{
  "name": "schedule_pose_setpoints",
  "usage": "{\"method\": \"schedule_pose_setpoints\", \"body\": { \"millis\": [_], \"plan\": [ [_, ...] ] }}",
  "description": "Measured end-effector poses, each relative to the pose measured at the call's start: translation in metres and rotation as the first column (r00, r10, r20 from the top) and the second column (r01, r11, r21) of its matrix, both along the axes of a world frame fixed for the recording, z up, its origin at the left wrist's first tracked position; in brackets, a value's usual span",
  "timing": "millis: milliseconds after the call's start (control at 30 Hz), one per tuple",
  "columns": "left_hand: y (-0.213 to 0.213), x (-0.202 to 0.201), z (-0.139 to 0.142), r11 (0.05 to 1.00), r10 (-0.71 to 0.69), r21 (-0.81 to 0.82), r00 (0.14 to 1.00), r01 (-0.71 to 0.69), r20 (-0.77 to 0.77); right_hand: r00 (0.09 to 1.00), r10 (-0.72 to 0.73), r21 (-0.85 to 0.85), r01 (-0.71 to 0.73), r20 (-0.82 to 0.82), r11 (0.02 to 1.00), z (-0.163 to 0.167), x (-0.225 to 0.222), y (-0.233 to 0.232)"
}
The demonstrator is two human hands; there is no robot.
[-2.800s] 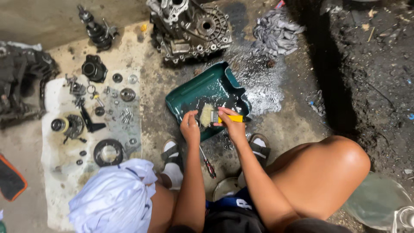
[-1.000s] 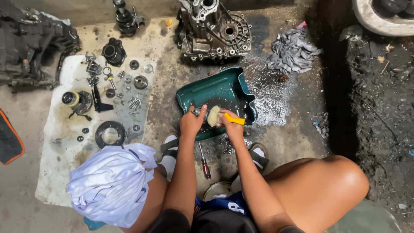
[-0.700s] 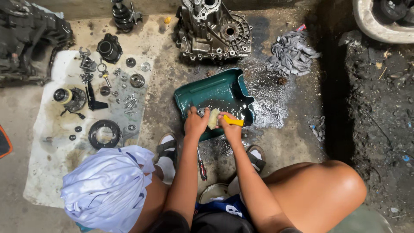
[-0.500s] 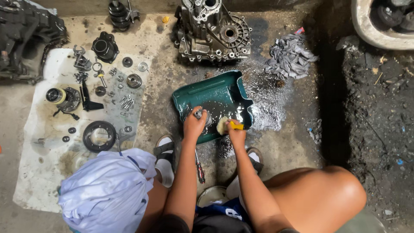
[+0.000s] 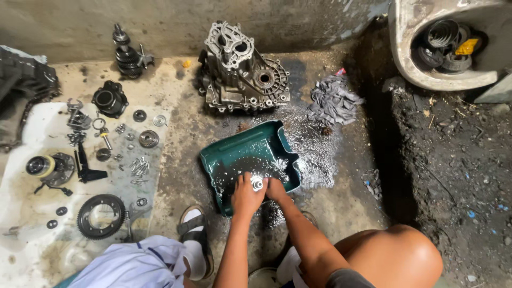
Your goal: The person scrubs a metal gear shaft with a yellow brush and liquid in a green tray, rotating the shaft to clean all sides. The person then lifts the shaft to inspect it.
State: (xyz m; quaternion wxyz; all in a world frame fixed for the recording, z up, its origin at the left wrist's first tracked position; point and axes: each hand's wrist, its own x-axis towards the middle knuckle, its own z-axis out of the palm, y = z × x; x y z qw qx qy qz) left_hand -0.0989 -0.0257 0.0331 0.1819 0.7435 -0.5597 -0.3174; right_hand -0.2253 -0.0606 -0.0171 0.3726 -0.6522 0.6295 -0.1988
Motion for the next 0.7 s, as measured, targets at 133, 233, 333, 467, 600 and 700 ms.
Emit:
{"method": "schedule_pose_setpoints", "body": {
  "millis": [133, 233, 333, 467, 600, 700],
  "plan": [
    [-0.006, -0.001, -0.001, 0.995, 0.008, -0.098, 0.999, -0.003, 0.05, 0.685, -0.513, 0.458, 0.285, 0.517, 0.842, 0.006, -0.013, 0.001],
    [-0.013, 0.004, 0.009, 0.979, -0.027, -0.198, 0.996, 0.044, 0.088, 0.415, -0.673, 0.526, 0.421, 0.613, 0.739, 0.016, -0.025, 0.025],
    [-0.008, 0.007, 0.023, 1.0, 0.006, -0.025, 0.999, -0.005, 0.051, 0.604, -0.3, 0.06, 0.384, 0.738, 0.921, 0.026, -0.028, 0.055],
    [-0.009, 0.006, 0.032, 0.987, 0.082, 0.131, 0.993, -0.093, 0.086, 0.624, -0.359, 0.042, 0.463, 0.694, 0.885, 0.034, -0.018, 0.068],
    [-0.007, 0.012, 0.026, 0.985, 0.172, 0.009, 0.981, -0.174, 0.088, 0.57, -0.421, 0.239, 0.367, 0.706, 0.899, 0.031, -0.01, 0.068],
    [-0.007, 0.02, 0.021, 0.976, 0.206, -0.07, 0.979, -0.204, 0.015, 0.694, -0.232, 0.048, 0.274, 0.681, 0.961, 0.026, -0.009, 0.065]
  ]
}}
